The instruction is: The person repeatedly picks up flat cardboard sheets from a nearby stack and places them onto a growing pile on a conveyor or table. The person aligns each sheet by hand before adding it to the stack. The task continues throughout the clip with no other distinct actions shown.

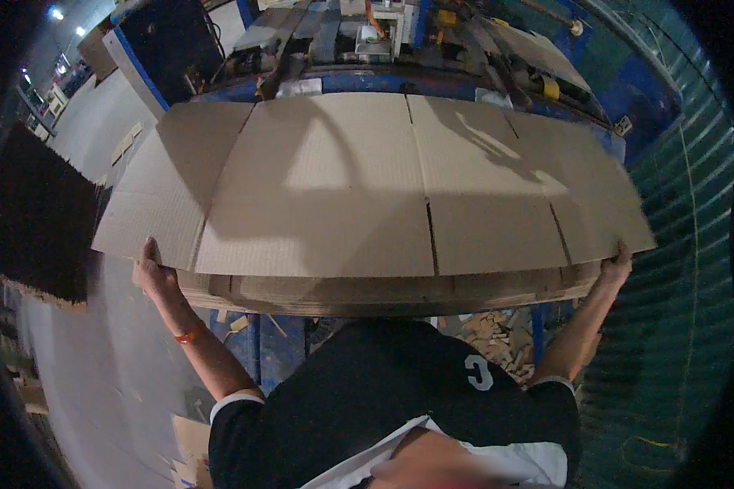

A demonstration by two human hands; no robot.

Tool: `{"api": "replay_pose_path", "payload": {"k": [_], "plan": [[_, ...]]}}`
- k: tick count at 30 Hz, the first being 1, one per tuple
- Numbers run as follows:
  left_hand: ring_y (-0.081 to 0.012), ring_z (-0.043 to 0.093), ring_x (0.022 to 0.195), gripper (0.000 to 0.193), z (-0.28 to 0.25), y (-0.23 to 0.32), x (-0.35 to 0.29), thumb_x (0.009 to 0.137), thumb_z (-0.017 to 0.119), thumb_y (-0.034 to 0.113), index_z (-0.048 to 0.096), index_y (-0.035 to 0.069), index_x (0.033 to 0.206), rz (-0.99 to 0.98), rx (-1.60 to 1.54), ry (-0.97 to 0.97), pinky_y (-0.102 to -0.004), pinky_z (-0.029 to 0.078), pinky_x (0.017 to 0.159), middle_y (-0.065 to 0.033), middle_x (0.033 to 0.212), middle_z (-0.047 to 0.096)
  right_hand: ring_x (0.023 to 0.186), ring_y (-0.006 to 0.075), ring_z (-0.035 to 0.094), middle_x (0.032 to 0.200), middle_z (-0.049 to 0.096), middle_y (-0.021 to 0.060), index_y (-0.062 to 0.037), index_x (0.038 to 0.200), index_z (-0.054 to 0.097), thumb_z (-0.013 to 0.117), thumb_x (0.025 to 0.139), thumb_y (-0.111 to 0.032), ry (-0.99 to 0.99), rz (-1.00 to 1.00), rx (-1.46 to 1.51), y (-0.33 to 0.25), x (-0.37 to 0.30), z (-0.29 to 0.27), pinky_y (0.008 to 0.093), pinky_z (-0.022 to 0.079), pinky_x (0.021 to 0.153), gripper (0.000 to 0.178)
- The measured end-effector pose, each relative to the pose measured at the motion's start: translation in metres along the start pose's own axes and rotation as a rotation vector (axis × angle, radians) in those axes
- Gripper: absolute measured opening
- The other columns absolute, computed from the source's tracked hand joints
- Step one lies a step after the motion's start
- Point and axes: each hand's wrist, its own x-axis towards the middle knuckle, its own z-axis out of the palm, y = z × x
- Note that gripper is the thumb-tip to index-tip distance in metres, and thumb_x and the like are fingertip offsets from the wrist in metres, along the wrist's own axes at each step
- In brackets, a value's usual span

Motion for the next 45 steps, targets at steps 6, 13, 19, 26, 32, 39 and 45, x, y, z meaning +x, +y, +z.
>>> {"api": "replay_pose_path", "payload": {"k": [6,13,19,26,32,39,45], "plan": [[-0.0198,0.056,0.095,0.023,0.025,0.025,-0.07,0.081,0.055,0.0,0.057,-0.004,0.103,0.061,0.076,-0.217,-0.0313,0.044,0.086,-0.0091,0.108,0.057,0.1,0.0226,0.054,0.117,0.054,0.0124,-0.0004,0.126,0.043,0.063,0.08,-0.008,-0.174,-0.427,-0.305,-0.088,-0.161,0.083,0.0339,0.043,0.087,0.052],[-0.0287,0.044,0.123,0.051,0.1,0.028,-0.174,0.074,0.053,-0.003,0.053,0.007,0.124,0.613,0.779,-1.003,-0.0426,0.031,0.104,-0.0143,0.132,0.047,0.112,0.0276,0.053,0.116,0.059,0.0095,-0.0089,0.107,0.063,0.06,0.077,-0.003,-1.313,-0.86,-1.048,-0.027,-0.269,0.131,0.0433,0.042,0.091,0.031],[-0.031,0.039,0.126,0.051,0.135,0.034,-0.178,0.074,0.056,0.007,0.053,0.016,0.124,0.89,1.153,-1.354,-0.0448,0.028,0.106,-0.0086,0.135,0.045,0.118,0.0295,0.048,0.124,0.055,0.0061,-0.014,0.11,0.061,0.066,0.074,-0.015,-1.511,-0.913,-1.048,-0.01,-0.251,0.148,0.0456,0.034,0.099,0.037],[-0.0314,0.04,0.125,0.052,0.154,0.025,-0.153,0.076,0.053,0.012,0.049,0.018,0.128,0.925,1.104,-1.384,-0.0449,0.028,0.107,-0.0083,0.135,0.044,0.126,0.0285,0.038,0.134,0.045,0.0075,-0.013,0.121,0.054,0.063,0.075,-0.038,-1.54,-0.936,-1.175,0.014,-0.194,0.161,0.0458,0.029,0.103,0.053],[-0.0319,0.04,0.124,0.054,0.182,0.006,-0.126,0.076,0.053,0.011,0.048,0.016,0.129,0.967,1.027,-1.299,-0.0445,0.028,0.106,-0.0128,0.134,0.043,0.128,0.0296,0.035,0.136,0.042,0.0076,-0.0129,0.125,0.05,0.06,0.072,-0.054,-1.493,-0.956,-1.316,0.023,-0.152,0.198,0.044,0.028,0.103,0.068],[-0.0326,0.04,0.123,0.063,0.256,-0.029,-0.08,0.071,0.059,-0.002,0.046,0.012,0.131,0.99,0.822,-1.117,-0.0429,0.033,0.102,-0.0144,0.133,0.044,0.128,0.0301,0.034,0.137,0.039,0.0066,-0.0256,0.132,0.044,0.048,0.077,-0.063,-1.407,-0.744,-1.506,0.066,-0.099,0.264,0.0455,0.03,0.102,0.066],[-0.0301,0.036,0.126,0.063,0.316,-0.063,-0.061,0.079,0.059,0.009,0.036,0.015,0.137,1.075,1.144,-0.99,-0.0454,0.028,0.105,-0.0134,0.134,0.043,0.124,0.0287,0.037,0.141,0.032,0.0039,-0.023,0.125,0.052,0.05,0.084,-0.047,-1.066,-0.93,-1.563,0.106,-0.096,0.29,0.0452,0.035,0.098,0.047]]}}
